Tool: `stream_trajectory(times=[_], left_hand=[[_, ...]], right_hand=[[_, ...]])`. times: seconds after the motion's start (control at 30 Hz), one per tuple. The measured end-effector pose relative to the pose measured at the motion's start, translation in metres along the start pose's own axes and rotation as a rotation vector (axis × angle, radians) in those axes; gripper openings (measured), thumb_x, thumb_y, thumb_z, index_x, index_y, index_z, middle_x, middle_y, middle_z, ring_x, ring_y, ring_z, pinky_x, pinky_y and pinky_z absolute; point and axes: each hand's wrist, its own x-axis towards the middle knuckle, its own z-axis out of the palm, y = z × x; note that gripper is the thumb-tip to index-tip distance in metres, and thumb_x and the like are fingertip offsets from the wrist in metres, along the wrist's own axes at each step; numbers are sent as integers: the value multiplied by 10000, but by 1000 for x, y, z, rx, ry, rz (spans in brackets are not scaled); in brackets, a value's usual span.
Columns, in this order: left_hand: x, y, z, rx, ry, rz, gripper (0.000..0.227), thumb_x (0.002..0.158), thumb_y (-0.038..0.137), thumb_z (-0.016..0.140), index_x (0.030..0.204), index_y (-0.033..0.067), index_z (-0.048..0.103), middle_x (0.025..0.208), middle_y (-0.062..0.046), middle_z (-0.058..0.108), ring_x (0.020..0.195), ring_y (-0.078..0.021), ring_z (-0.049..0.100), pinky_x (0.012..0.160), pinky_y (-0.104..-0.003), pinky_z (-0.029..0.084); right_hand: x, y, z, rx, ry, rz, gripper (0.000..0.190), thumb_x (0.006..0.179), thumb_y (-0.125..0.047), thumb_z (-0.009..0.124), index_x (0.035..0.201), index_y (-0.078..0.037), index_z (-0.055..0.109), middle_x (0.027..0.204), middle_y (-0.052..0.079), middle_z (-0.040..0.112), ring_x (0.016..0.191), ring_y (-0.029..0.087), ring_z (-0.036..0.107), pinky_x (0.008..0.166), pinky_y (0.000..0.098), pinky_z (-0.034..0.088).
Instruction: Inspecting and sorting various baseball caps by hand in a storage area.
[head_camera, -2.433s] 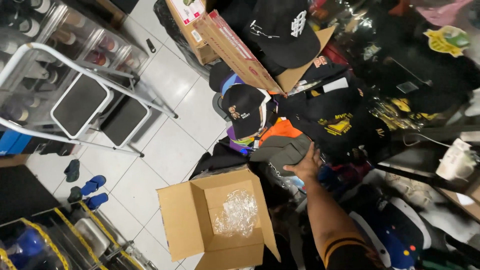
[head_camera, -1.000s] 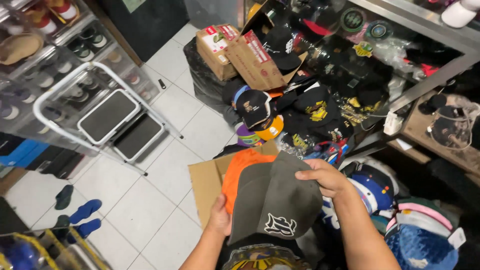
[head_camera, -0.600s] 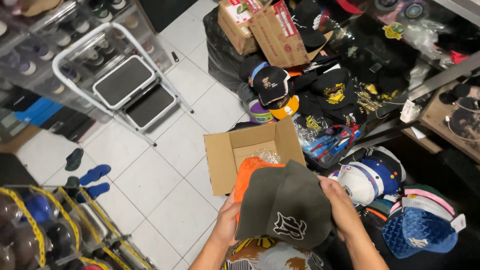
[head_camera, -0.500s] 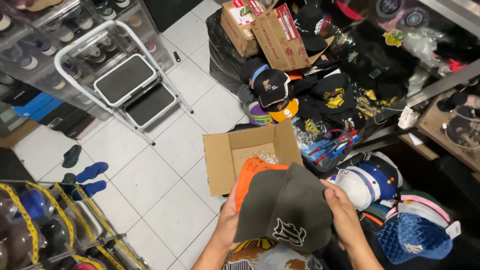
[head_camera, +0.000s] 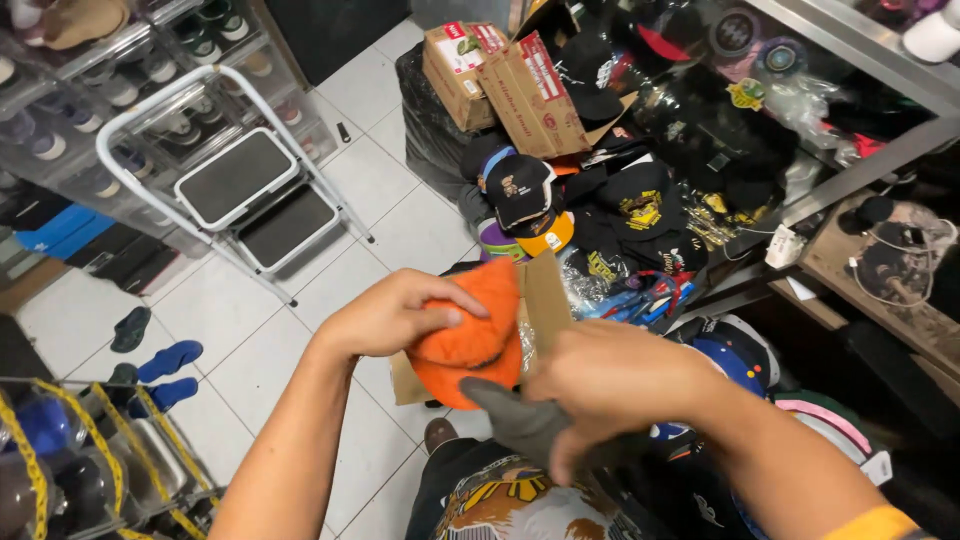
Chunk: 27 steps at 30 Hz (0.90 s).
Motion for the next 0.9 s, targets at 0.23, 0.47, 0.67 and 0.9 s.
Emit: stream_trajectory(times=[0.23, 0.47, 0.67, 0.9], left_hand=[[11, 40, 10, 289, -115, 81, 341, 864, 249, 785, 1047, 178, 505, 689, 8, 731, 688, -222, 634, 679, -353, 533], [8, 68, 33, 445, -252, 6, 216, 913, 209, 688, 1037, 156, 518, 667, -150, 685, 688, -411, 677, 665, -473, 536], [-2, 62, 33, 392, -69, 87, 247, 738, 89, 711, 905, 172, 549, 557, 26, 629, 467, -152, 547, 442, -323, 422], [-6, -82, 49, -1174, -211, 283, 966, 835, 385, 839, 1563, 76, 285, 1530, -256, 451, 1381, -415, 486, 1139, -545, 404]], right_hand=[[28, 15, 49, -293, 752, -27, 723, 585, -721, 793, 951, -135, 580, 1161, 50, 556, 526, 400, 676, 556, 516, 578], [31, 29, 69, -185, 1066, 43, 984, 626, -787, 756, 1323, -128, 539, 1278, 68, 602, 720, 300, 755, 672, 377, 622], [14, 19, 37, 272, 862, 177, 876, 463, -457, 1014, 1153, -110, 601, 644, -16, 682, 466, 146, 568, 460, 286, 488], [31, 14, -41, 460, 838, 285, 681, 544, -313, 994, 1087, -91, 649, 647, -11, 639, 526, 106, 539, 512, 255, 445]])
